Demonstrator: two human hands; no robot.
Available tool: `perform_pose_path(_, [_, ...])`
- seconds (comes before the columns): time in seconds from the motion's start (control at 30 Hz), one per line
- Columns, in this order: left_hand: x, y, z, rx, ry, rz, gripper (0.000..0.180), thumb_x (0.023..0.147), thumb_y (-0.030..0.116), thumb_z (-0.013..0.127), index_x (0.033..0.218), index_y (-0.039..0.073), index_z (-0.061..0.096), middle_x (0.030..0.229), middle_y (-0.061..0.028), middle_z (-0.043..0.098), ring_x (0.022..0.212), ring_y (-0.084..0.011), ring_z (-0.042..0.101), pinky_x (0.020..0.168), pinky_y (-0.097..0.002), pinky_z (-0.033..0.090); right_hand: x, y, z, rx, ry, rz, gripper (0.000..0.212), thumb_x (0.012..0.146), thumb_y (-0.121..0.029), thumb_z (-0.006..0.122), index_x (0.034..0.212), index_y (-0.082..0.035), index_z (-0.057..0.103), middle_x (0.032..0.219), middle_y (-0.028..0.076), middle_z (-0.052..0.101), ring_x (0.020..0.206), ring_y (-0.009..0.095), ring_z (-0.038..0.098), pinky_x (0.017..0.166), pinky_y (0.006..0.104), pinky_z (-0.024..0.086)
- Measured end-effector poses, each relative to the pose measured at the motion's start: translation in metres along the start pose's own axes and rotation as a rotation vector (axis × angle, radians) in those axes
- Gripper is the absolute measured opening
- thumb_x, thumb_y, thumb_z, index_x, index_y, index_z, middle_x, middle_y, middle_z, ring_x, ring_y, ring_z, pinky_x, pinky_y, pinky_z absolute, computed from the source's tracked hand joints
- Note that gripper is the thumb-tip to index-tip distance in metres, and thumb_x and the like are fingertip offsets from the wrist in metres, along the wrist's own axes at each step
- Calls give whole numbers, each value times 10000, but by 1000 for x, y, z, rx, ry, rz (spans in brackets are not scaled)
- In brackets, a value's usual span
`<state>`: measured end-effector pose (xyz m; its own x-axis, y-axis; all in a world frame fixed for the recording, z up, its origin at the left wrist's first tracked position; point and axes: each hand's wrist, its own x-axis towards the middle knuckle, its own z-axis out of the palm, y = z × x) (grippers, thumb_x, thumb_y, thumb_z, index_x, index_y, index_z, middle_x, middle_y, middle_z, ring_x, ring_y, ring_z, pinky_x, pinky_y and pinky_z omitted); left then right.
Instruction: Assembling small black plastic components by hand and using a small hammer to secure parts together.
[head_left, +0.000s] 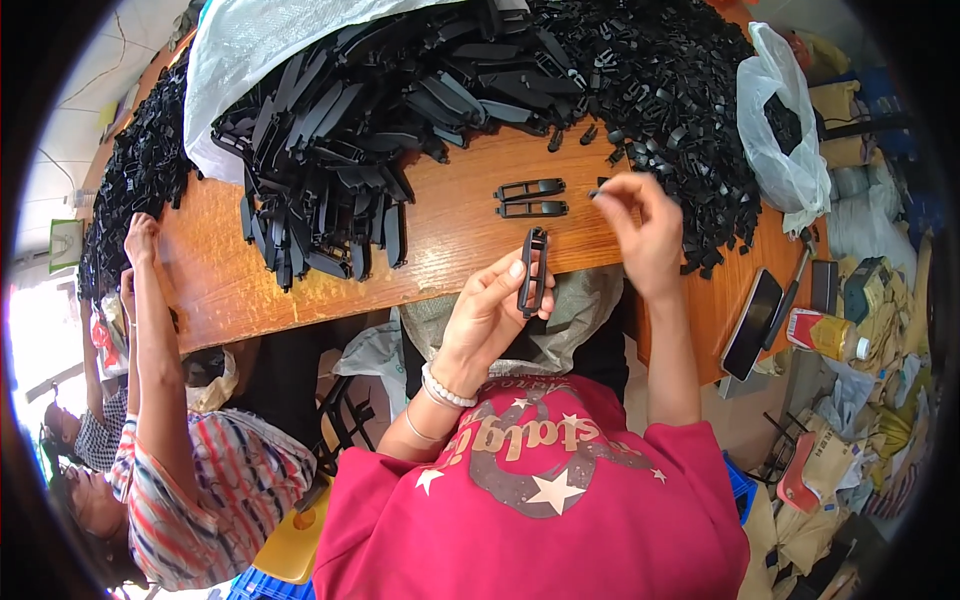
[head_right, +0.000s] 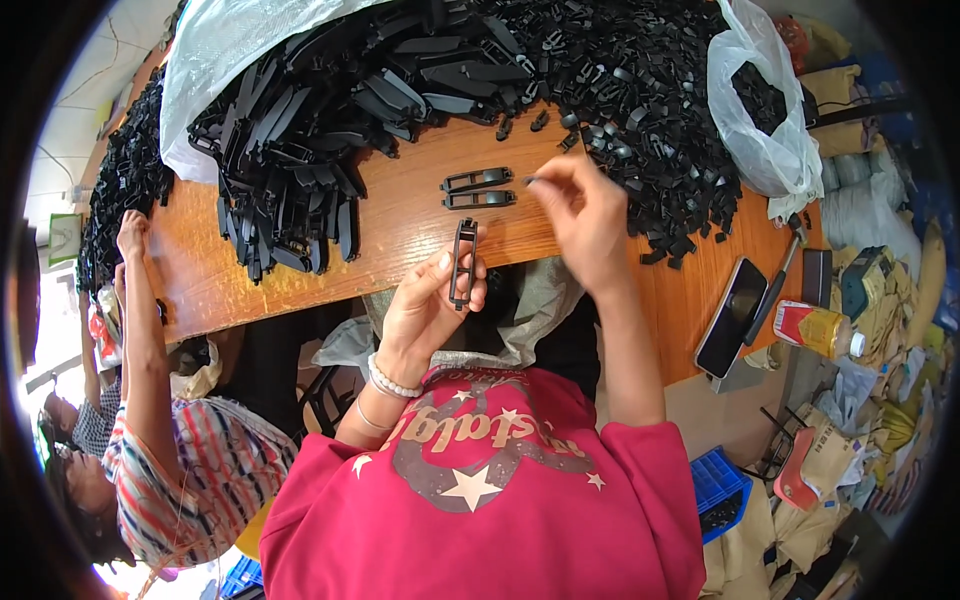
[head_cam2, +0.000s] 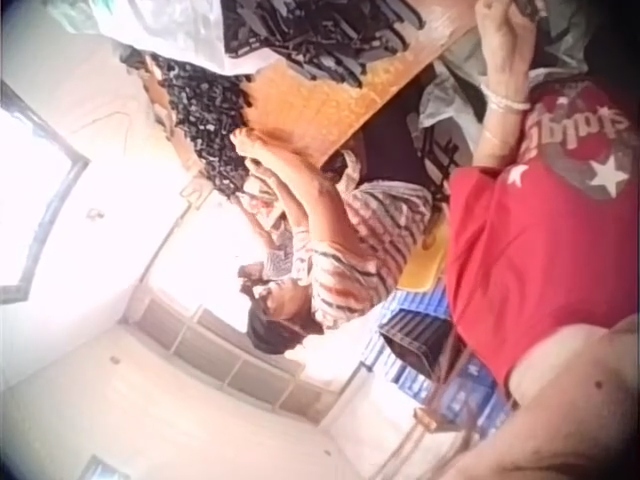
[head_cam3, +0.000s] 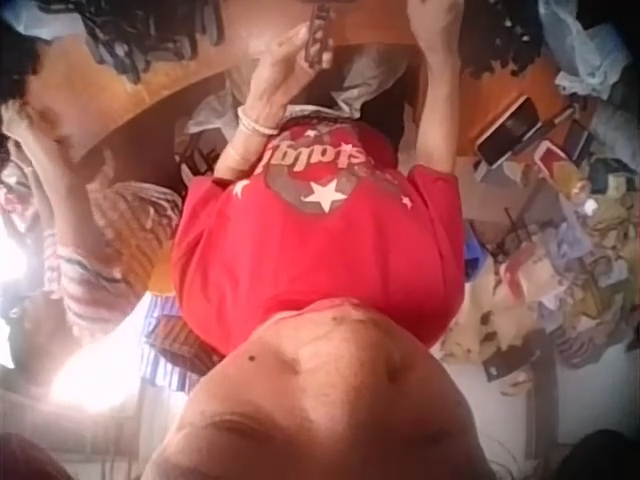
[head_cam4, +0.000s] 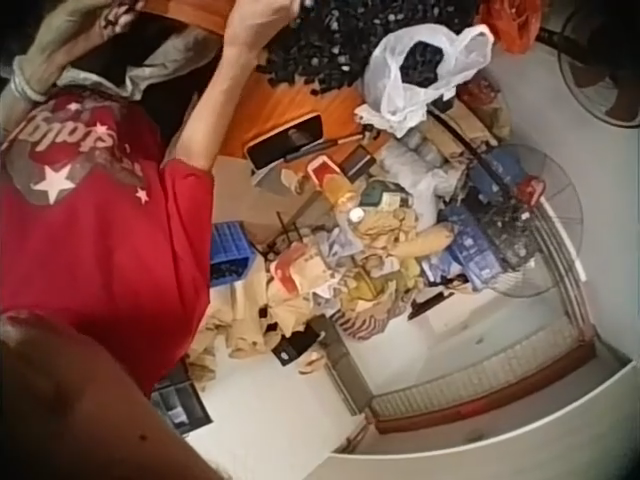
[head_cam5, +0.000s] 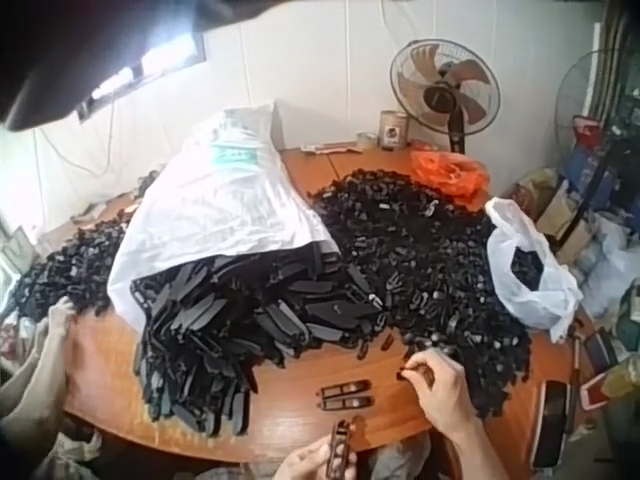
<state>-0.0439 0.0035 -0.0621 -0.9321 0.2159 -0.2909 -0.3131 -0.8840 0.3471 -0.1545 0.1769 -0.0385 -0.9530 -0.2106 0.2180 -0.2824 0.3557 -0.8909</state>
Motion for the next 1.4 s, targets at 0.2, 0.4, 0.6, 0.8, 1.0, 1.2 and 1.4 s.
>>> perform_pose_path(0.2, [-8,-2,14,184,67,45,398,982,153,546,1322,-50,499,991,-110,657,791,-172,670,739,-293,565,-36,-36,21,-24,37,-216,110,790,53,708,879,16,655,842,90,663,716,164,618,630,265,488])
perform_pose_path(0.4, [-16,-4,25,432,123,135,361,983,126,541,1293,-60,532,1029,-84,631,797,-145,660,728,-266,566,-44,-35,28,-35,66,-430,201,739,89,720,915,27,647,868,132,657,723,264,631,613,327,509])
perform_pose_path(0.6, [-20,1,35,730,153,291,321,981,112,546,1248,-64,563,1001,-48,579,784,-111,629,703,-229,544,-54,-39,31,-88,11,-466,273,756,67,680,1026,48,651,1006,161,628,820,304,612,684,364,510])
perform_pose_path(0.8, [-22,8,35,837,107,266,261,986,127,543,1143,-74,597,942,-41,596,740,-88,609,647,-211,490,-53,-41,21,-27,-68,-424,276,768,52,675,1043,36,659,1004,144,630,858,301,610,721,367,497])
perform_pose_path(1.0, [-12,19,5,653,31,-170,359,1006,273,509,944,-56,638,719,-82,623,547,-121,549,536,-241,446,-58,-17,18,-23,-201,-291,310,753,57,688,1048,-34,676,1100,115,598,919,269,612,730,354,513])
perform_pose_path(1.2, [27,55,-1,1876,218,561,167,892,154,642,848,-8,653,729,-146,573,616,-350,589,585,-394,485,-46,8,20,-316,-215,-301,298,677,56,708,965,-3,662,919,100,578,860,293,564,768,393,459])
perform_pose_path(1.4, [97,91,17,2264,-15,1101,261,736,23,682,995,38,653,930,-93,525,865,-277,551,716,-365,479,-28,10,32,-448,-203,-240,247,739,-27,716,975,23,665,906,114,592,880,294,564,778,397,431])
